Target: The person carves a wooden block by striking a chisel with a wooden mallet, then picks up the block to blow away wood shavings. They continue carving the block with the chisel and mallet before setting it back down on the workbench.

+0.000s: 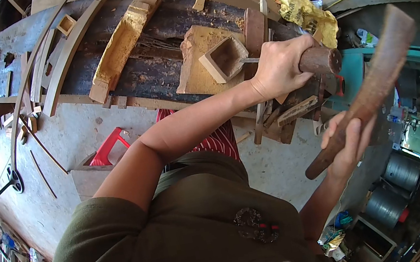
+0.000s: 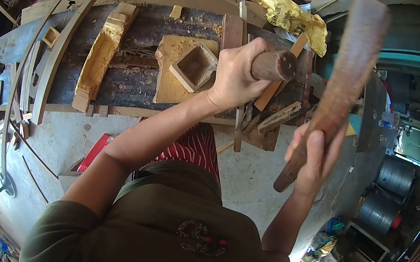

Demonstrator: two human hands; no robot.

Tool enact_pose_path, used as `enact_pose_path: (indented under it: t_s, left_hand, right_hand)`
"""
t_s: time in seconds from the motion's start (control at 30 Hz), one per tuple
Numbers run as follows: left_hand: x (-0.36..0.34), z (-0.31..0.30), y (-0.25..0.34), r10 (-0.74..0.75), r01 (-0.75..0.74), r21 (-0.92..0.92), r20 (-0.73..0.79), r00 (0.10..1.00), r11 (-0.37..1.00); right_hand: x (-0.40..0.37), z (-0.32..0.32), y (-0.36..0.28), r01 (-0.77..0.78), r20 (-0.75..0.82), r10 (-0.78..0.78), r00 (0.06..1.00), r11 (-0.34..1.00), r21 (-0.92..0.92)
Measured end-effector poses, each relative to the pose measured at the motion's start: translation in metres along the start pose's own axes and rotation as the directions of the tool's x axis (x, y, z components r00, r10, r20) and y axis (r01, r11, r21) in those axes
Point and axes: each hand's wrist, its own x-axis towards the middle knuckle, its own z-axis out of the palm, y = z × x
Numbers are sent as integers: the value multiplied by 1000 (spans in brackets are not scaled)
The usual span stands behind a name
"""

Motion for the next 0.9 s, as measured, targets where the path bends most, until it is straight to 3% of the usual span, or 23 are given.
enact_pose_path:
  t_s: [0.07, 0.2, 0.27, 0.3, 0.37, 0.5, 0.57, 0.63, 0.67, 0.7, 0.77, 0.8, 0.83, 0.87, 0.9]
  left_hand:
    - [-1, -1, 4, 7, -10, 53, 60, 998, 999]
    - [-19, 1, -24, -83, 74, 96, 97, 992, 993]
    - [-21, 1, -22, -85, 75, 95, 103, 991, 993]
    - [-20, 0, -22, -79, 69, 98, 101, 992, 993]
    - [-18, -1, -20, -49, 41, 79, 101, 994, 996]
    - [-10, -7, -21, -62, 58, 57, 67, 996, 997]
    - [2, -21, -17, -123, 123, 13, 9, 992, 992]
    - [28, -38, -1, -104, 88, -127, -128, 986, 988]
    - [39, -51, 8, -127, 118, -82, -110, 986, 990]
    - [50, -62, 18, -220, 208, -150, -66, 973, 967]
    - [66, -85, 29, -229, 232, -16, 111, 967, 973]
    - [65, -93, 18, -234, 211, 131, 192, 953, 969]
    - [58, -99, 11, -222, 196, 139, 203, 954, 971]
    - [48, -104, 4, -262, 132, 387, 307, 915, 913]
    - [38, -106, -3, -320, 25, 599, 391, 863, 800]
  right_hand:
    - [1, -5, -5, 145, -56, -140, 989, 984, 106]
    - [7, -7, -14, 218, -34, -216, 976, 961, 171]
    - [7, 0, -4, -11, 148, 33, 988, 989, -147]
    - [8, 4, 13, 14, 191, 33, 981, 971, -240]
    - [4, 6, 14, -120, 152, 116, 982, 993, 21]
    - [9, 0, 9, -40, 28, 34, 999, 974, 224]
    - [9, -5, 15, -62, 30, 58, 998, 981, 185]
    - [6, -12, 36, -162, 75, 152, 985, 976, 148]
    - [5, -6, 49, -187, 72, 180, 981, 978, 97]
    - [6, 1, 63, -211, 66, 208, 976, 976, 48]
    - [0, 11, 101, -363, 106, 363, 926, 932, -16]
    - [-3, 14, 142, -294, 117, 306, 945, 949, -111]
    - [-5, 17, 171, -221, 133, 251, 959, 954, -202]
    - [-9, 28, 163, -334, 127, 354, 926, 929, -159]
    - [-11, 30, 174, -358, 133, 403, 905, 894, -271]
